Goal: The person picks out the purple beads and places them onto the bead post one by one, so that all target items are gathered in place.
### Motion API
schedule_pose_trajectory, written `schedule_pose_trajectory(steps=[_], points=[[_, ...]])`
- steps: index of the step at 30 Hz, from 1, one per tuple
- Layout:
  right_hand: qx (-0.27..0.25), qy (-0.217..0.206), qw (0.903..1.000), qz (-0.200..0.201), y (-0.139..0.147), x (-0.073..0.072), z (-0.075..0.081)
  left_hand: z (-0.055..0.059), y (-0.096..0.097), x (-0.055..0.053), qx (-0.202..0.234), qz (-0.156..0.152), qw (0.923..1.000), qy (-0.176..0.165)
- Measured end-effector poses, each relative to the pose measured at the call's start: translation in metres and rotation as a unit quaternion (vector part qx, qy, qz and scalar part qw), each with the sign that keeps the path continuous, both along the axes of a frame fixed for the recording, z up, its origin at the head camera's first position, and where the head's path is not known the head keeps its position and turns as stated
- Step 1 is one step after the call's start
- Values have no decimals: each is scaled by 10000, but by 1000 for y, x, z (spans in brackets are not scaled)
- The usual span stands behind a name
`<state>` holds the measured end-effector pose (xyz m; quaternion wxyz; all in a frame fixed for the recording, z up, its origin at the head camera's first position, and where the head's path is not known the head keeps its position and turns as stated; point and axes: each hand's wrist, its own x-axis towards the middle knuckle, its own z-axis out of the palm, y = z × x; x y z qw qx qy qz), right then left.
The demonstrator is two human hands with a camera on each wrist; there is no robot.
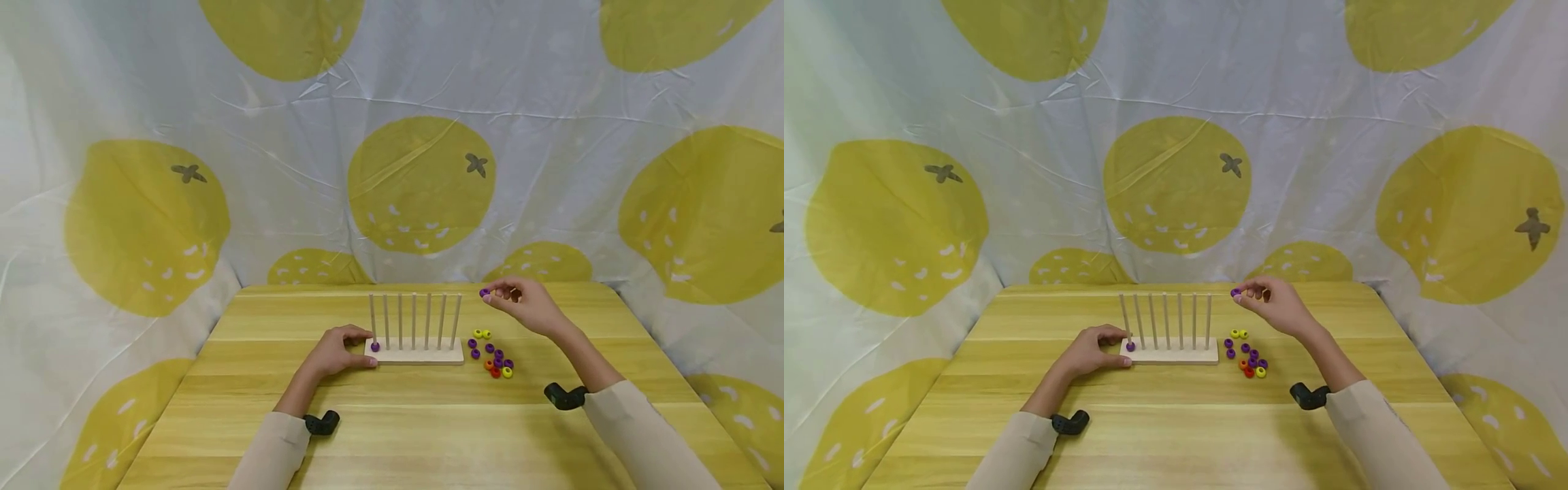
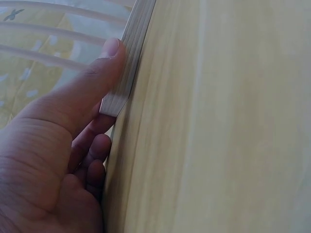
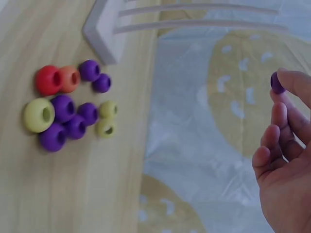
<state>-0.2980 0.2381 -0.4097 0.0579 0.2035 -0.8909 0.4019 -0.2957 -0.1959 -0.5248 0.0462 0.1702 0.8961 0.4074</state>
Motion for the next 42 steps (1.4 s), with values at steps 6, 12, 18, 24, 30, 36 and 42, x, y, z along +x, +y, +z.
schedule_pose_trajectory(steps=[6,12,18,24,30,36,42], points=[[-76,73,9998,147,-19,-2,20,2,-1,-2,-34,34,10000,53],[-171,60,9992,343,-40,-3,29,3,-1,-3,-75,15,10000,41],[-191,92,9982,558,-61,-6,35,3,-1,-3,-4,42,10000,7],[-185,79,9975,681,-79,-9,42,0,-1,-4,80,18,10000,22],[-185,197,9953,927,-102,-12,49,-1,-1,-3,71,45,10000,34],[-234,261,9924,1183,-124,-14,53,0,1,-3,114,72,9999,49],[-346,199,9901,1342,-142,-17,49,-1,2,-4,179,77,9998,30]])
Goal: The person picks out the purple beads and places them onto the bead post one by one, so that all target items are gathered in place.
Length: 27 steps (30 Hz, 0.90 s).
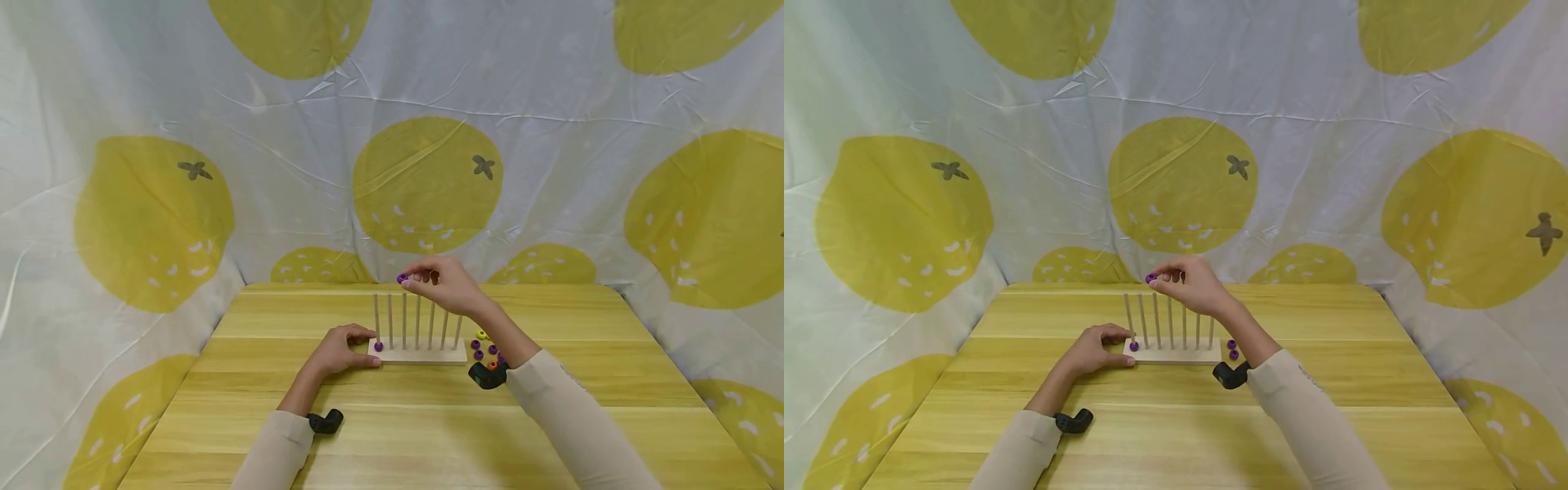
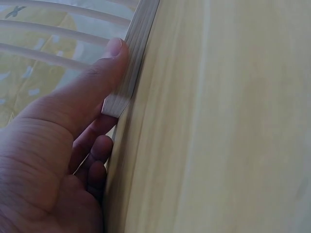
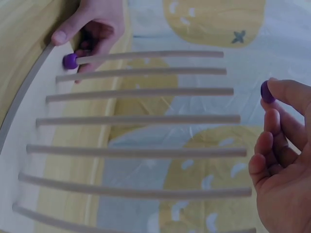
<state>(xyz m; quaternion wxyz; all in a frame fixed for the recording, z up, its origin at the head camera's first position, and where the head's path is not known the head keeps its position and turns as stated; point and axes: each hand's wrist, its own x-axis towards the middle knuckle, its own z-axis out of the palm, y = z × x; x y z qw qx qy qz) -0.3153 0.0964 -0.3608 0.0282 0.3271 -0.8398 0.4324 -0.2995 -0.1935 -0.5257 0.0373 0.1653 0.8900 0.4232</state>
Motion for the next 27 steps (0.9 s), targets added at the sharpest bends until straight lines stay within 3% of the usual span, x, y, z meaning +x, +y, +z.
schedule_pose_trajectory(steps=[13,27], points=[[77,164,9992,355,-27,-4,-3,0,0,0,-35,0,10000,11],[280,375,9981,395,-41,-7,-5,1,1,1,-147,-19,9999,8]])
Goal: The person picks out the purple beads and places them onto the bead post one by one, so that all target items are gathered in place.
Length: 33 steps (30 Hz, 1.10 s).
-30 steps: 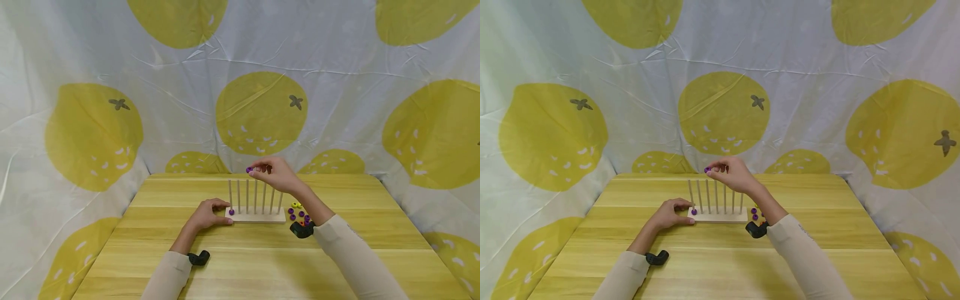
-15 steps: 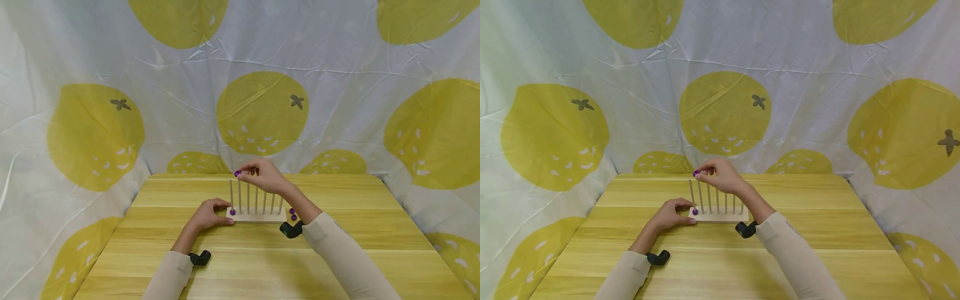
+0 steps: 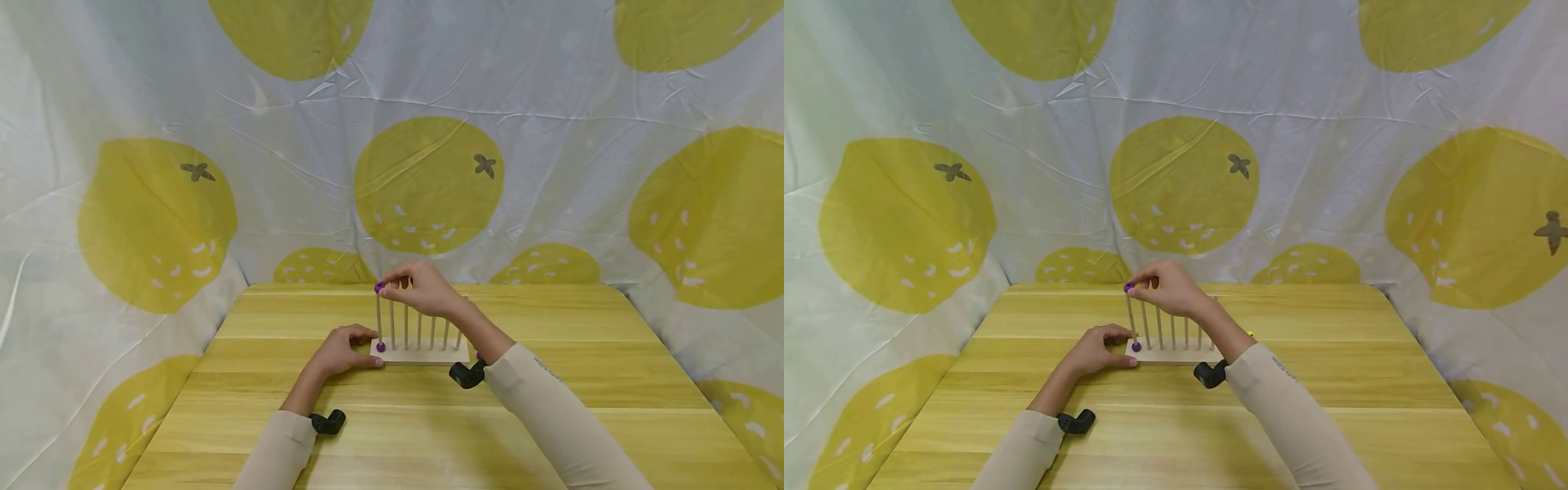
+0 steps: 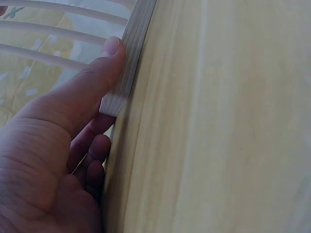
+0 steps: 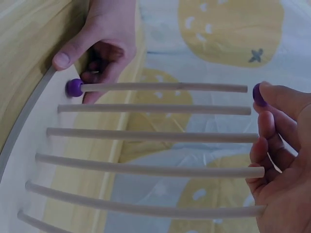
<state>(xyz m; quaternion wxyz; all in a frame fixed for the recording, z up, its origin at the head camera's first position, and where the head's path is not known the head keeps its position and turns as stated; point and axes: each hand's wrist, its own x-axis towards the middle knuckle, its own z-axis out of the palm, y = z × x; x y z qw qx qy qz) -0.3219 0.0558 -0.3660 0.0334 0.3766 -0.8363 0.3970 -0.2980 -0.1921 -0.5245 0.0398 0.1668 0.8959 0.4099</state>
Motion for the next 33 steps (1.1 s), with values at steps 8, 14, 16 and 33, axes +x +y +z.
schedule_pose_trajectory(steps=[8,14,16,33], points=[[139,-39,9999,15,-6,-1,-4,1,0,1,32,1,10000,21],[205,-132,9997,21,-7,1,-3,1,0,0,76,3,10000,4],[219,-107,9997,35,-7,1,-3,1,0,0,78,9,10000,-12],[417,-190,9989,-6,-4,4,-1,1,1,1,124,45,9999,-63]])
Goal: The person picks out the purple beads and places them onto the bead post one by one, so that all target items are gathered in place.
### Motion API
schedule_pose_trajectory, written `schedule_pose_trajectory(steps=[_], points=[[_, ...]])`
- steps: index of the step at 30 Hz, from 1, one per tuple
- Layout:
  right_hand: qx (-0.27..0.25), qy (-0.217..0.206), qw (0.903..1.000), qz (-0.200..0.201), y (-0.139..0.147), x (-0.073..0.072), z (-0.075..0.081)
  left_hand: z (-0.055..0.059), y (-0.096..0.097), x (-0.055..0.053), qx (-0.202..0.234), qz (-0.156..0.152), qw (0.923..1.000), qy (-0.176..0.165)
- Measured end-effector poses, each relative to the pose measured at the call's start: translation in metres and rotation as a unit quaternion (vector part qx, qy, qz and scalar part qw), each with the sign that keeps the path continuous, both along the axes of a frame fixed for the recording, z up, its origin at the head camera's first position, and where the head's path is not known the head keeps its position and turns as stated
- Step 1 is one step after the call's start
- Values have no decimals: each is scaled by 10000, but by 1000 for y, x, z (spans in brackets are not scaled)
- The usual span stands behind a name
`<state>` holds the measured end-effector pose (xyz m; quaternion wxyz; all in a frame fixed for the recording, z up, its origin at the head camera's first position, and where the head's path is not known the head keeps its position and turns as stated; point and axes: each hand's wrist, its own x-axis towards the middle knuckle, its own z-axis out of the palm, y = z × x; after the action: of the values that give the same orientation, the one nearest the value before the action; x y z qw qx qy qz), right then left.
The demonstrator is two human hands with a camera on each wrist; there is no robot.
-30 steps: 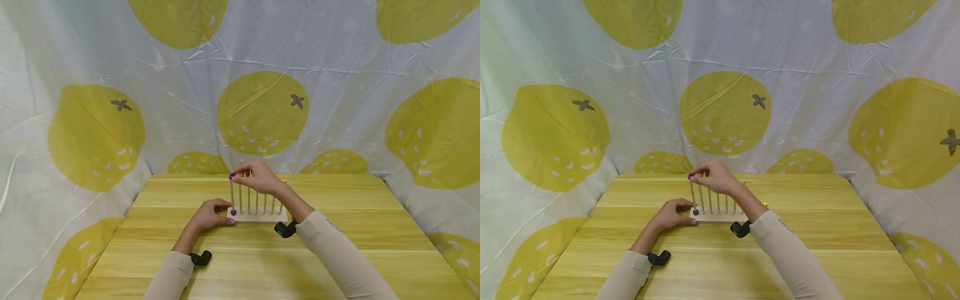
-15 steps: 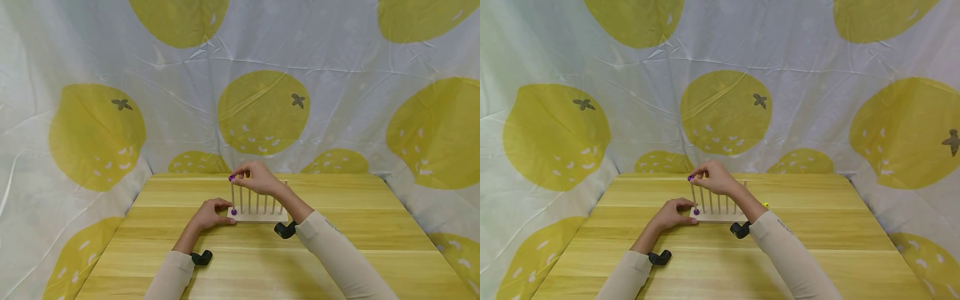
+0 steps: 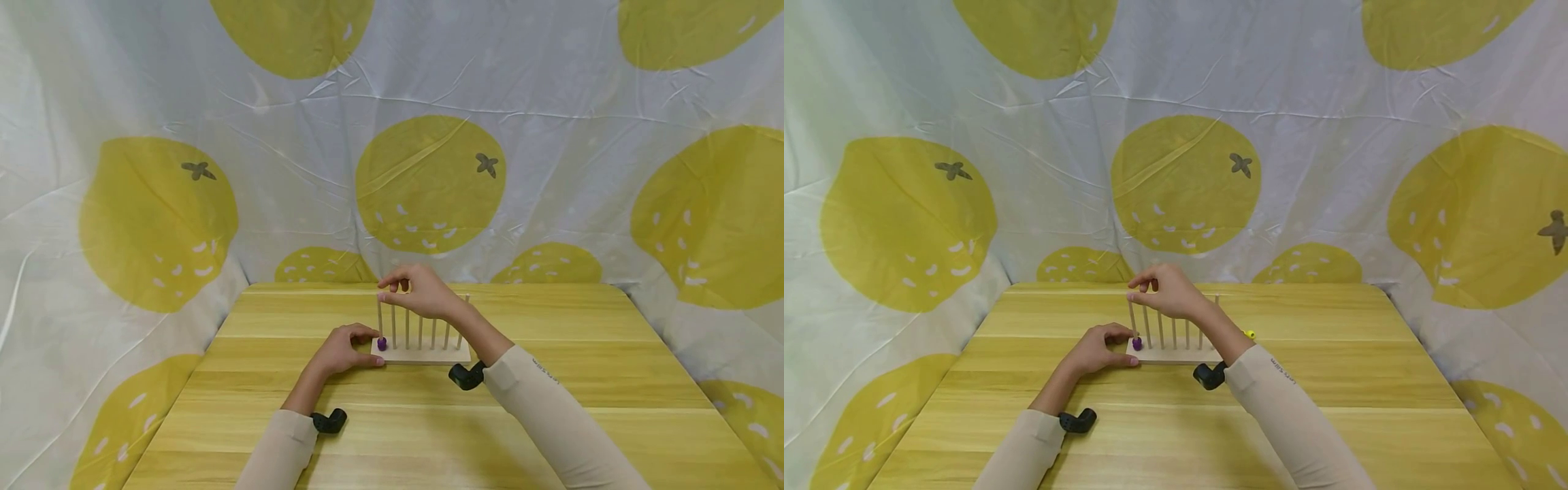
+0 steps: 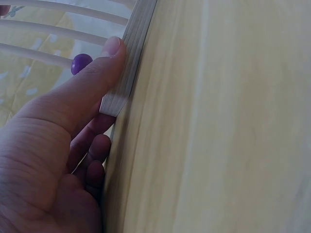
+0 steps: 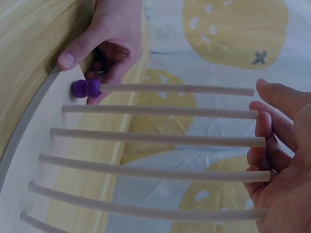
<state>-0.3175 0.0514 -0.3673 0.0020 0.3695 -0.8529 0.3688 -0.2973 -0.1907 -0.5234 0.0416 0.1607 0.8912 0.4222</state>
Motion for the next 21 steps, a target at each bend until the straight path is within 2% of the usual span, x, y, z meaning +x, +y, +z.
schedule_pose_trajectory(steps=[11,21], points=[[57,-80,9999,112,7,-1,4,1,-3,0,-36,153,9998,-157],[-30,-71,10000,-41,36,2,7,-1,1,-1,-115,138,9998,-123]])
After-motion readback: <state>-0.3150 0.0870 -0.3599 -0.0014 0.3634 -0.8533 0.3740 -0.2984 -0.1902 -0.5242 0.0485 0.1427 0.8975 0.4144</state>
